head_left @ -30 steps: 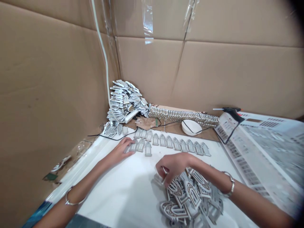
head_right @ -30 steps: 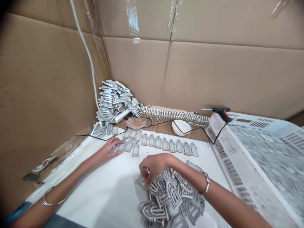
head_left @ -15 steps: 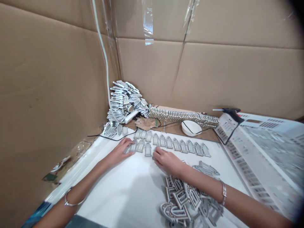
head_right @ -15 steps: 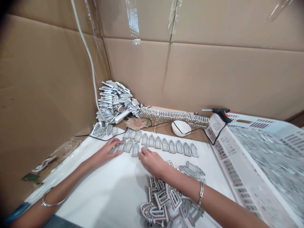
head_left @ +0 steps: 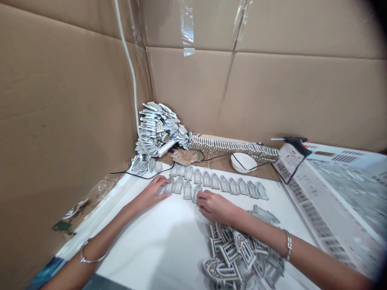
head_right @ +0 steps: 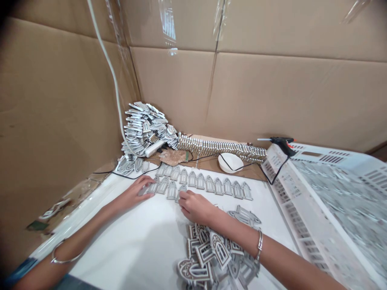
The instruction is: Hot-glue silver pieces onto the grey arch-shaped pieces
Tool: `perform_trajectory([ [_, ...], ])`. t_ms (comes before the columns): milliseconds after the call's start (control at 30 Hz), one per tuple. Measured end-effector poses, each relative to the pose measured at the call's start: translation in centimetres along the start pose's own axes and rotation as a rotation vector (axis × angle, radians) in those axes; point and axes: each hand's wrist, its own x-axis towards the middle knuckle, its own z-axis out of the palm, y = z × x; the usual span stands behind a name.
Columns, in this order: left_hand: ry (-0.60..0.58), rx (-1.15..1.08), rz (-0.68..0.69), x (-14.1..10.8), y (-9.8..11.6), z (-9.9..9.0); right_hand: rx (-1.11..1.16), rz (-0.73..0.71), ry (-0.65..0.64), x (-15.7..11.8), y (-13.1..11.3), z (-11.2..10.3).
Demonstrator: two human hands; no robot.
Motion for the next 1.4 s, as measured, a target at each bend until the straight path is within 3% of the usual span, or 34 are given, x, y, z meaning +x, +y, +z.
perform_trajectory([
  [367, -0.011, -0.024, -0.03, -0.1, 0.3, -0.1, 0.105, -0.08, 0.048, 0.1, 0.4, 0.5],
  [567, -0.014, -0.018, -0.031, -0.1, -0.2, -0.1, 0.349, 0.039, 0.072, -0.2, 1.0, -2.3],
  [633, -0.016, -0.016, -0.033, -0.1, -0.4, -0.1, 0.396, 0.108, -0.06, -0.8, 1.6, -4.0],
  [767, -0.014, -0.012, -0.039, -0.1, -0.4, -0.2, 0.427, 0.128, -0.505, -2.0, 2.2, -6.0],
  [833, -0.016, -0.007, -0.043, -0.1, -0.2, -0.2, 0.375, 0.121, -0.571, -2.3, 2.0, -6.0],
  [933, -0.02, -0.002, -0.05, -0.1, -0.1, -0.2, 0.325, 0.073, -0.57, -2.2, 1.7, -5.4],
  [1033, -0.02, -0.004, -0.053, -0.1, -0.1, -0.2, 0.424, 0.038, -0.549, -2.0, 2.3, -5.3],
  [1200, -0.031, -0.007, -0.052, -0.1, -0.3, -0.2, 0.697, 0.007, -0.436, -1.9, 4.2, -6.9],
  [1400, -0.023, -0.002, -0.044, -0.1, -0.2, -0.2, 0.822, -0.071, -0.281, -1.3, 4.6, -8.2],
])
